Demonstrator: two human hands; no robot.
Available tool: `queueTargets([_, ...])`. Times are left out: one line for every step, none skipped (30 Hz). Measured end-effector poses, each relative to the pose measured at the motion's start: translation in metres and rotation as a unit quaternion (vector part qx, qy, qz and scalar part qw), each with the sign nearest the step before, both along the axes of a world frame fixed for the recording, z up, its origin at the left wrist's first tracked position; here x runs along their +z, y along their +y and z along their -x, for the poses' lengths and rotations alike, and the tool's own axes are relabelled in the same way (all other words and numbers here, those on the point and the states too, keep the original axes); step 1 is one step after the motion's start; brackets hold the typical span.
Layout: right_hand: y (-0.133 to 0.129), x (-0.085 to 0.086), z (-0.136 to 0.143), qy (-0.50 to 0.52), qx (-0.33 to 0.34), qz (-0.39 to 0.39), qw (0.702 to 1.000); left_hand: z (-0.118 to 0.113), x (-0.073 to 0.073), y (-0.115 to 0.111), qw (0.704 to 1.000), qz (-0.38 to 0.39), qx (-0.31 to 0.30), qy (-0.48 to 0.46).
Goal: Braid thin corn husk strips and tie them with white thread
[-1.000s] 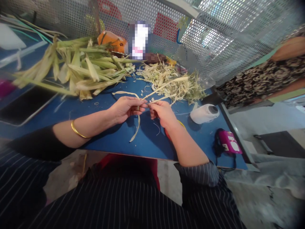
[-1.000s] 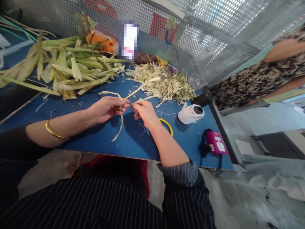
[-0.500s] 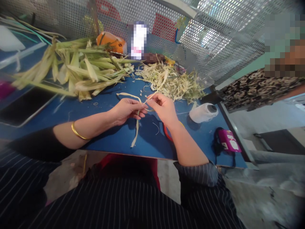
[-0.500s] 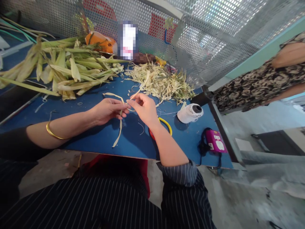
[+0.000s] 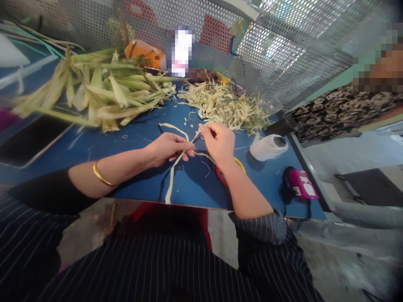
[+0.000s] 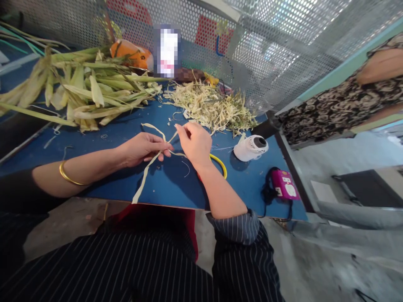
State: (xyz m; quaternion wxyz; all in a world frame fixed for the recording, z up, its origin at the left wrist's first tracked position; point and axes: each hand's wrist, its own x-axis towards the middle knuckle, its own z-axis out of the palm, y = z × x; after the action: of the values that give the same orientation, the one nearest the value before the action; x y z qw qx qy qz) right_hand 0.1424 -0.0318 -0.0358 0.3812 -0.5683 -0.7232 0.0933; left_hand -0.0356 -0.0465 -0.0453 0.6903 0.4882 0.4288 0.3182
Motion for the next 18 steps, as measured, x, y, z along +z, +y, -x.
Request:
queueTargets([-0.001,0.0,0.001,0.01,0.027,-0.001,1.0,-0.001,0.0,-0.001,1.0,-0.007,-0.005,0.013])
queueTargets([-0.002,0.0,0.002,0.016,0.055,0.016,0.998,-0.001,0.0,-0.002,0.999,-0.014,-0.012,0.028])
queueTargets([-0.003,-0.001,0.004,0.018,0.079,0.041,0.996,-0.002,0.0,-0.003,0.999,-0.021,-0.018,0.042])
queueTargets([-0.004,-0.003,0.006,0.016,0.099,0.066,0.993,-0.003,0.0,-0.005,0.998,-0.028,-0.023,0.055])
queueTargets([-0.005,-0.004,0.008,0.016,0.116,0.086,0.989,-0.004,0.0,-0.006,0.997,-0.033,-0.03,0.064])
queueTargets([-0.006,-0.004,0.01,0.023,0.13,0.1,0.986,-0.005,0.0,-0.007,0.996,-0.038,-0.037,0.071])
queueTargets([-0.007,-0.004,0.012,0.039,0.142,0.11,0.983,-0.006,-0.001,-0.008,0.996,-0.043,-0.041,0.072])
queueTargets([-0.009,-0.004,0.014,0.062,0.154,0.118,0.979,-0.006,-0.002,-0.008,0.996,-0.045,-0.041,0.068])
queueTargets([-0.011,-0.002,0.015,0.09,0.164,0.122,0.975,-0.006,-0.002,-0.007,0.997,-0.04,-0.036,0.06])
queueTargets([-0.014,0.0,0.016,0.115,0.174,0.12,0.97,-0.006,-0.003,-0.005,0.998,-0.025,-0.025,0.047])
queueTargets([-0.017,0.002,0.016,0.133,0.183,0.108,0.968,-0.005,-0.003,-0.003,0.999,-0.002,-0.009,0.033])
queueTargets([-0.02,0.004,0.016,0.134,0.193,0.085,0.968,-0.005,-0.002,0.0,0.999,0.028,0.009,0.016])
queueTargets([-0.022,0.005,0.016,0.116,0.202,0.049,0.971,-0.003,0.0,0.003,0.998,0.061,0.025,-0.002])
queueTargets([-0.024,0.005,0.015,0.079,0.211,0.004,0.974,-0.001,0.003,0.006,0.995,0.093,0.039,-0.02])
queueTargets([-0.025,0.004,0.014,0.027,0.222,-0.044,0.974,0.001,0.007,0.008,0.991,0.122,0.047,-0.04])
queueTargets([-0.025,0.003,0.013,-0.032,0.234,-0.09,0.968,0.004,0.011,0.011,0.985,0.148,0.06,-0.058])
queueTargets([-0.024,0.001,0.012,-0.093,0.246,-0.13,0.956,0.007,0.015,0.013,0.981,0.169,0.066,-0.068])
queueTargets([-0.023,-0.001,0.011,-0.151,0.257,-0.163,0.941,0.011,0.019,0.014,0.979,0.179,0.054,-0.076])
